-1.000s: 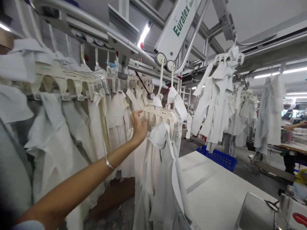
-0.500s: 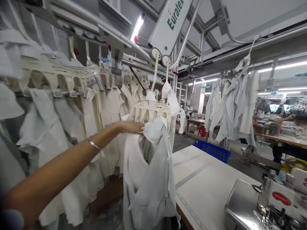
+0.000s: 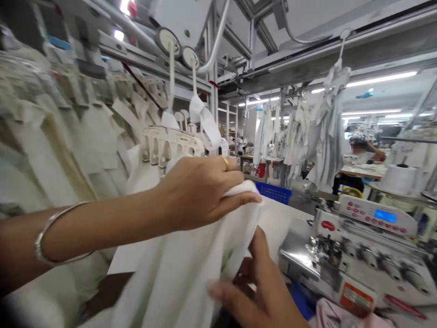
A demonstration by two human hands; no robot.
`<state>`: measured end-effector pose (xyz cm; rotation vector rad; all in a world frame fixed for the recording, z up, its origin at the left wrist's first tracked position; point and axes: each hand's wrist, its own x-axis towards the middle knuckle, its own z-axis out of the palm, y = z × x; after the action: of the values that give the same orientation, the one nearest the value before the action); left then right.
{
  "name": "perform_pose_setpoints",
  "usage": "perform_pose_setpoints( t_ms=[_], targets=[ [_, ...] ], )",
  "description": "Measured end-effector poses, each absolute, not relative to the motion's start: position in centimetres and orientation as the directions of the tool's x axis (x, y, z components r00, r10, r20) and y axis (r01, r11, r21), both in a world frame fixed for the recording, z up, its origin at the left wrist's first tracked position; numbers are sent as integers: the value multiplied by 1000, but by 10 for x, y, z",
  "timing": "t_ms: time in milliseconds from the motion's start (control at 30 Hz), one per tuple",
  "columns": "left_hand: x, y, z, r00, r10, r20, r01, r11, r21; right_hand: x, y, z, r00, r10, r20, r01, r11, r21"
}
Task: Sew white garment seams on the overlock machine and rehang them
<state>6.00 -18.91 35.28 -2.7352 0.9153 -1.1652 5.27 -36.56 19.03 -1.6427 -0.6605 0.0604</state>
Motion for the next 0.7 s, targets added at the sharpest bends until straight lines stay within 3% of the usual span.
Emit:
perform_pose_setpoints(
  t_ms=[67,167,233,267,333,400,533,567,700],
  targets=[
    [72,-176,342,703,-471,533,-510,-856,-85,79,-360,200,784,521,338,404,-14,-915],
    [78,-145,334,948,-319,16,-279,-802,527,117,-362,202,747,411,522,602,-86,-794],
    [73,-135,330,900,-370,-230,25,-484,875,140,-360,193,739,315,595,628,-3,-778],
    [70,-134,329,880,-415,-232,122,-273,954,148,-356,185,758,343,555,568,72,-820],
    [67,-137,327,891,-452,-49,98,85,992,160,-349,167,760,496,419,398,153,-905],
    [74,-140,325,875,-458,156,-58,220,974,162,-346,152,786,530,316,314,97,-944],
    [105,-141,317,841,-460,286,-333,-24,942,140,-362,149,879,178,442,452,-21,-892],
    [111,-143,315,840,-451,302,-375,-80,924,130,-367,152,857,145,494,503,-25,-864],
    [117,-157,319,840,-446,310,-394,-108,913,94,-365,156,801,306,515,532,31,-846]
  ],
)
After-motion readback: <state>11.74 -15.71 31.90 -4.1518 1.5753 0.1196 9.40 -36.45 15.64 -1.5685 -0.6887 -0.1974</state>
